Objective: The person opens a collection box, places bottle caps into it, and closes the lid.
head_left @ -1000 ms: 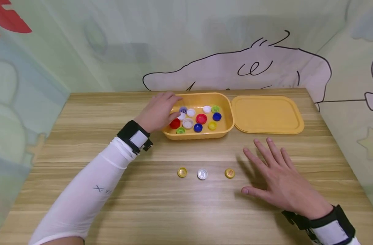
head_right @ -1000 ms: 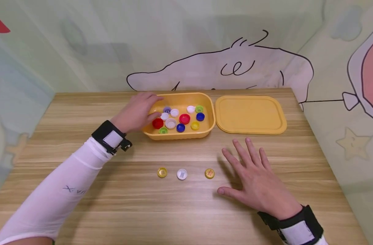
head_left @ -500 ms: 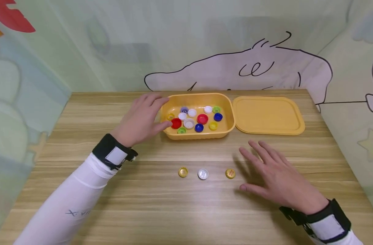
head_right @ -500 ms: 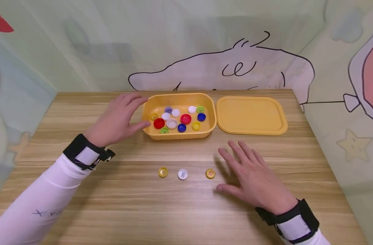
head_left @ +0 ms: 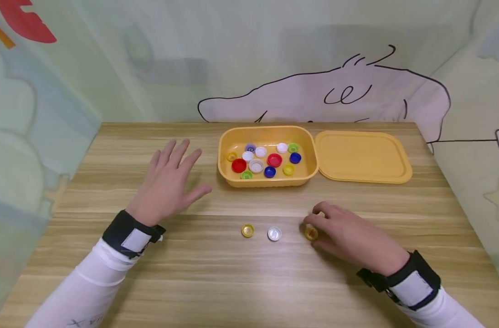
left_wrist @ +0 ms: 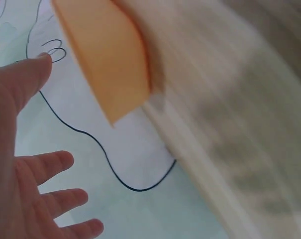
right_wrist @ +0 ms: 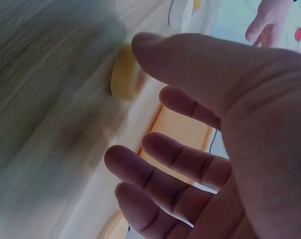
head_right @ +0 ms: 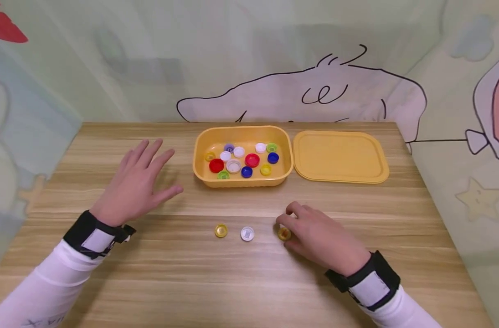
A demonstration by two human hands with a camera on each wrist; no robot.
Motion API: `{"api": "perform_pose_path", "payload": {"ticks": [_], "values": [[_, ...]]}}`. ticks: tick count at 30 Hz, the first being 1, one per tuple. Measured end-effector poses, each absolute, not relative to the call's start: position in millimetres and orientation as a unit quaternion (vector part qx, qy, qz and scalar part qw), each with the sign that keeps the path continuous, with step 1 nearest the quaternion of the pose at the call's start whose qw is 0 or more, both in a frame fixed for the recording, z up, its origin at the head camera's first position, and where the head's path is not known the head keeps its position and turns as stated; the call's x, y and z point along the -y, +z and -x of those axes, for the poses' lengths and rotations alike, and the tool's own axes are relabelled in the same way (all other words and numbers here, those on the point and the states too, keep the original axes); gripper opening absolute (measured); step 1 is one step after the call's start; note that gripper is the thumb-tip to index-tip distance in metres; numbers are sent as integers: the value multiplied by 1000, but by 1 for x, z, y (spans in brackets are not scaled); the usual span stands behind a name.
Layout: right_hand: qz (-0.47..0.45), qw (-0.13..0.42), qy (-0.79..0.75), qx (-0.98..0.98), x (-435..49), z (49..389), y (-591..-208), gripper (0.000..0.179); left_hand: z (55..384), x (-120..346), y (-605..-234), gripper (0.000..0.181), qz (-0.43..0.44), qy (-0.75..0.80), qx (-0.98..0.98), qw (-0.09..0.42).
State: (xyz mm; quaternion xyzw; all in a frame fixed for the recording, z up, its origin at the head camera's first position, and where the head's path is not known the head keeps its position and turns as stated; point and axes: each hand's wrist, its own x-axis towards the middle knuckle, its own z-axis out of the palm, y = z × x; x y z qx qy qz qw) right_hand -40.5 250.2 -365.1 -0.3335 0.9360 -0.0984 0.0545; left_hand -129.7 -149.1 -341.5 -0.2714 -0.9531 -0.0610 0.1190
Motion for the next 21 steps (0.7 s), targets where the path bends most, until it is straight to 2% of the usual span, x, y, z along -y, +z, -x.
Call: {"api": "perform_pose_path", "payload": {"ticks": [8,21], "values": [[361,64,-114,-923,-241,45,-374,26,120,157,-360,91,226,-28,970,82],[365,76,-97,-923,-235,47,-378,23,108,161,-386,90,185,-34,981,40]]}}
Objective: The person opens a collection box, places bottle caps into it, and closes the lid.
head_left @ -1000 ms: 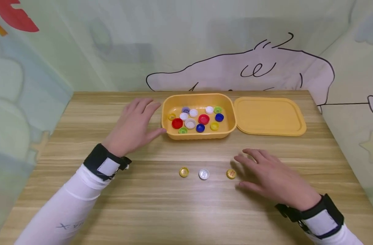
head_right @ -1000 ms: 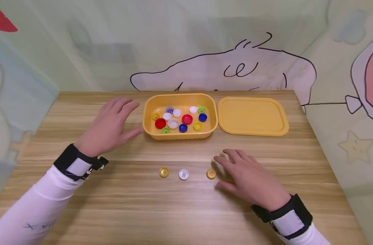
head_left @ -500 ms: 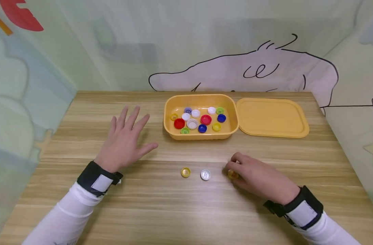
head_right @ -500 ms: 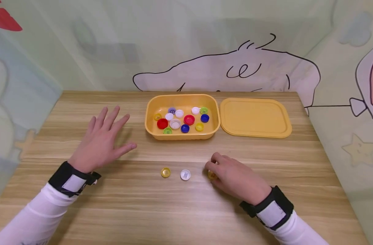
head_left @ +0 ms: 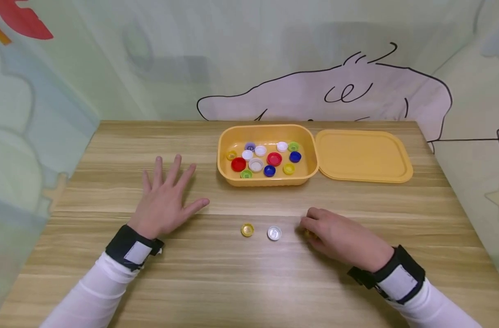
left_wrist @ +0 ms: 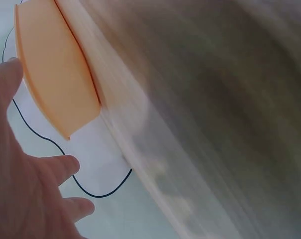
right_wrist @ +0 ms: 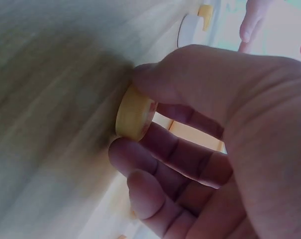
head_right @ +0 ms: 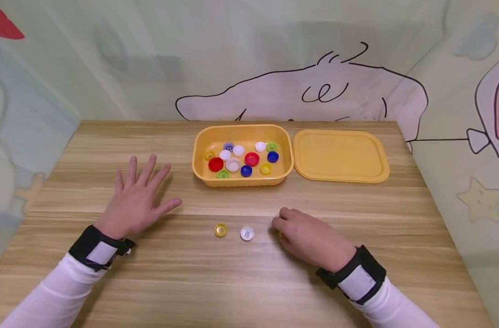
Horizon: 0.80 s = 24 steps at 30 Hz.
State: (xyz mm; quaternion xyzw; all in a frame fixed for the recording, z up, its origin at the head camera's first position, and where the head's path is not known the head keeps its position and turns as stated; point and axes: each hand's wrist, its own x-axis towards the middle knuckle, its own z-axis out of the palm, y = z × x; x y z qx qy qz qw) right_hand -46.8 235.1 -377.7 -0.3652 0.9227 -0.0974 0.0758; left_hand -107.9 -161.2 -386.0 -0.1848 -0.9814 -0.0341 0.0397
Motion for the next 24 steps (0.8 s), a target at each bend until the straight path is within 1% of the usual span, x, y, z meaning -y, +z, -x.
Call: {"api": "perform_pose_path", "payload": {"ticks": [5,10,17,24], "values": [[370,71,-111,-920,-234,56,-363,25,105,164,-389,90,179,-35,982,39],[365,52,-108,-923,-233,76,-330,29,103,165,-388,91,173,-40,983,37],[348,37,-59,-935,-220,120,-292,28,100,166,-384,92,171,-41,984,36],[345,60,-47,-935,-198,172,-283,24,98,167,-384,92,169,-36,984,37]]}}
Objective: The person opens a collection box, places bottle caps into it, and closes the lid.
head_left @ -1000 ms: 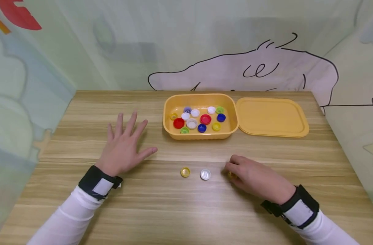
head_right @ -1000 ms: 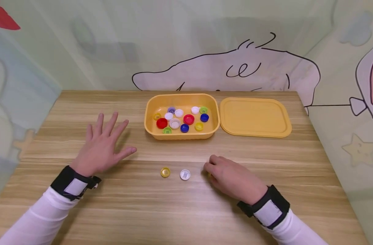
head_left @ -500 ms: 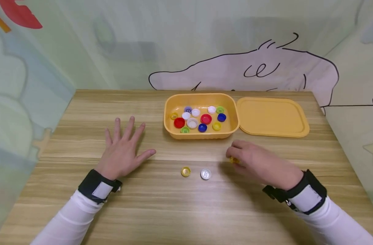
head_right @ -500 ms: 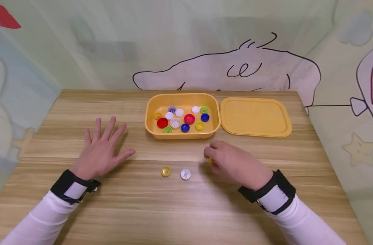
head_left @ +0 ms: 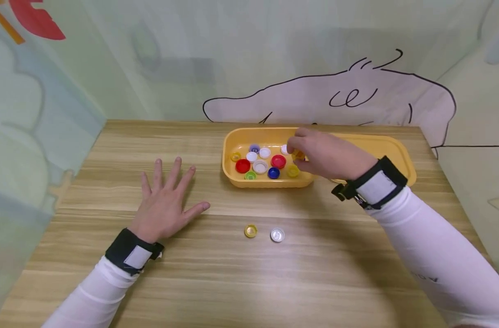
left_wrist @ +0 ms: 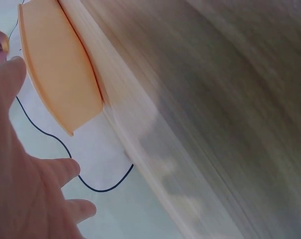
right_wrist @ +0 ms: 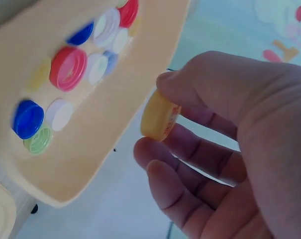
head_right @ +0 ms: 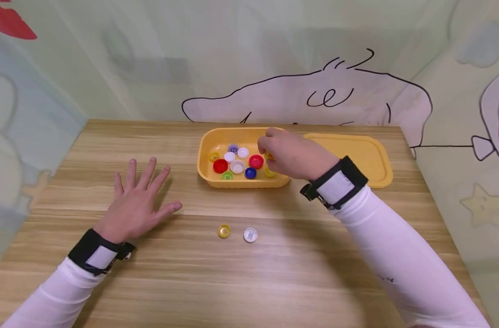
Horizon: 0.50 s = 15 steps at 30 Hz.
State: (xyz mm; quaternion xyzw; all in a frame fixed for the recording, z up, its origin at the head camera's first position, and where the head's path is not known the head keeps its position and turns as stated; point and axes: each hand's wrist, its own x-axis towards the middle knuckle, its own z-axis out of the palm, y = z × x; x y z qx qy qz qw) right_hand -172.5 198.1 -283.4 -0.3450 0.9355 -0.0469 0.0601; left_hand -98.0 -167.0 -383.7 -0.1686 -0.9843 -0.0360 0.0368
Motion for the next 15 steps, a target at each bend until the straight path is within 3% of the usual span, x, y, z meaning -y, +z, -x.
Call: {"api": "perform_pose_path", "payload": {"ticks": [15], "values": [[350,114,-14,-930,-169,250,-310,27,96,166,-382,93,168,-38,984,40]]}}
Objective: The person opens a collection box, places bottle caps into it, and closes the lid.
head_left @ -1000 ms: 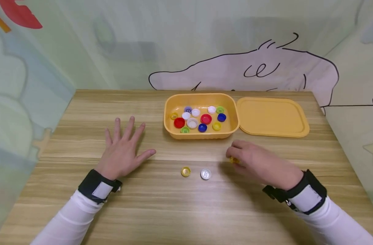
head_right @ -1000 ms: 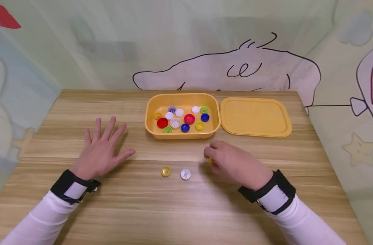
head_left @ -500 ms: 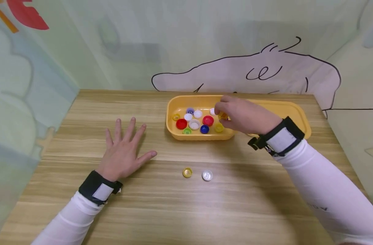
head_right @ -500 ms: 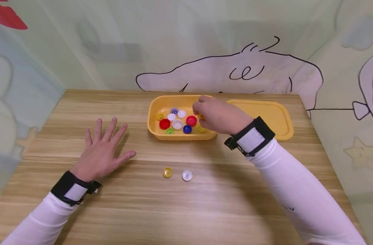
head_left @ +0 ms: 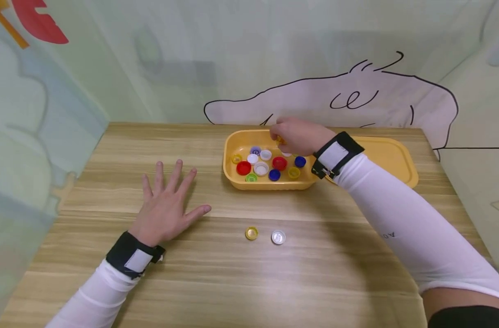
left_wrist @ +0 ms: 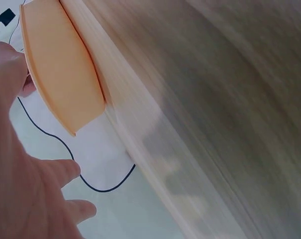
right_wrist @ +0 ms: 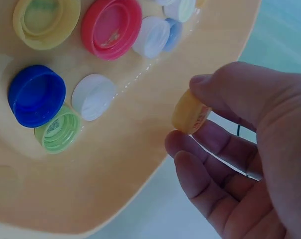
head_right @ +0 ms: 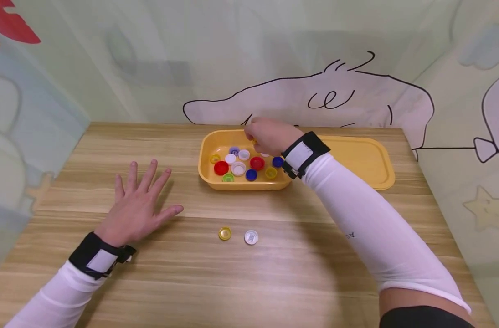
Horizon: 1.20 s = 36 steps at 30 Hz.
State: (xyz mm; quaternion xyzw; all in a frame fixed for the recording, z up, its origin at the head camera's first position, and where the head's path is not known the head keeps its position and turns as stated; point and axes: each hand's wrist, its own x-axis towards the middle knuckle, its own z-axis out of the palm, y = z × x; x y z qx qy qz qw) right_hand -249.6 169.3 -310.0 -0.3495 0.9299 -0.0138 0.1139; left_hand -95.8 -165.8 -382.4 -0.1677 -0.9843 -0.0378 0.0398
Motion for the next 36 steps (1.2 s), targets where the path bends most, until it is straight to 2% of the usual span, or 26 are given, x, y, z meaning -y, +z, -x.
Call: {"api": "perform_pose_path", "payload": {"ticks": [6,13,21,30,36], "values": [[333,130,-17,-934,-168,254,-312,32,95,166,-381,93,166,-42,985,36],[343,106,-24,-933,-175,243,-302,32,95,166,-381,93,169,-43,984,41],[380,56,-35,-923,-181,206,-286,36,97,167,-380,93,166,-44,984,39],[444,17,-32,-895,-186,154,-287,36,97,169,-379,93,162,-41,985,38],[493,39,-39,-868,-184,119,-303,42,97,168,-380,94,163,-38,985,39]]}}
